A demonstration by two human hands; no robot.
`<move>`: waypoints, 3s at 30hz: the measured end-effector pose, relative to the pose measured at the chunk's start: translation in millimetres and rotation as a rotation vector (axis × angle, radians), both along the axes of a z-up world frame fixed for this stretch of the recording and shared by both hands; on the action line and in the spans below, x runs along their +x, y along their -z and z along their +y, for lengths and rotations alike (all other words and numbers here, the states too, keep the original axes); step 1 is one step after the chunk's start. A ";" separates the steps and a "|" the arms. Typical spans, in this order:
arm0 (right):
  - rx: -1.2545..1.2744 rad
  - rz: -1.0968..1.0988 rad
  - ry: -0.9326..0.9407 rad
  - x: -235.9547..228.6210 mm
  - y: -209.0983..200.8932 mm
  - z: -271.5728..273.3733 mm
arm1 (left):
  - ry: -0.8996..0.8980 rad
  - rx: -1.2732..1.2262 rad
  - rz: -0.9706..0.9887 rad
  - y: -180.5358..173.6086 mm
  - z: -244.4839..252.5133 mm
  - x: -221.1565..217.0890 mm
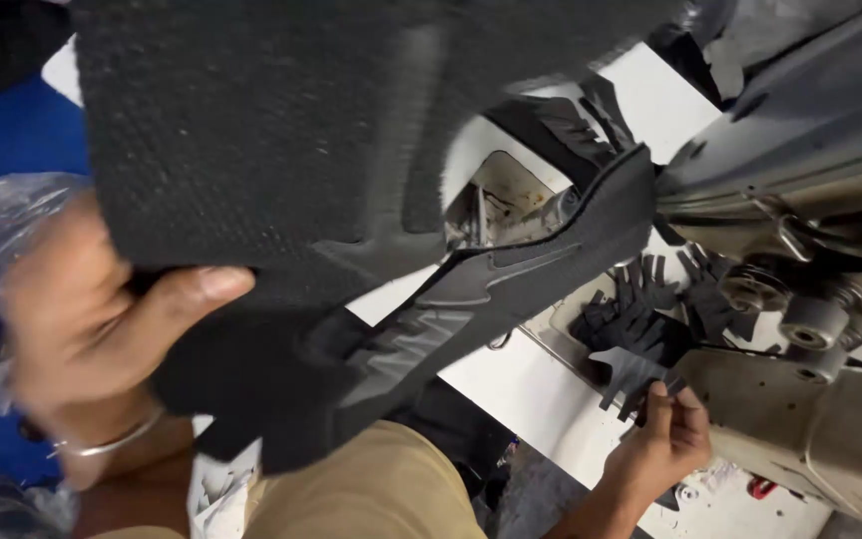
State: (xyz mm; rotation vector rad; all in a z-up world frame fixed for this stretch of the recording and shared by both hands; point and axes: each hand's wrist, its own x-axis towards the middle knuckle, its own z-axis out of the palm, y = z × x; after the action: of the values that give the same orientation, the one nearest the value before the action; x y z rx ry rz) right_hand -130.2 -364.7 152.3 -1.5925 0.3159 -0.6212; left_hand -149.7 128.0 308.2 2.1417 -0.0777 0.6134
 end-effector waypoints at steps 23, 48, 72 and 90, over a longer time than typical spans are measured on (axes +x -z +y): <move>-0.143 0.381 -1.020 119.9 -8.4 215.6 | 0.014 -0.631 0.334 236.6 12.6 58.8; -0.125 0.512 -1.194 172.6 51.0 315.8 | -0.148 -0.402 0.479 241.6 6.2 57.3; -0.120 0.129 -0.886 131.6 13.4 265.9 | -0.113 -0.518 0.372 229.1 2.4 58.1; -0.309 -0.081 -0.565 5.8 -40.1 141.6 | 0.349 -0.761 0.254 77.7 6.1 0.9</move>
State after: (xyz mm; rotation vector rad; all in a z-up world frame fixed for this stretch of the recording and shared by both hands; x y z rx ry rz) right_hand -124.4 -223.1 192.5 -1.8385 -0.3025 -0.2990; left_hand -148.9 134.1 230.5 1.4012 -0.0636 0.1192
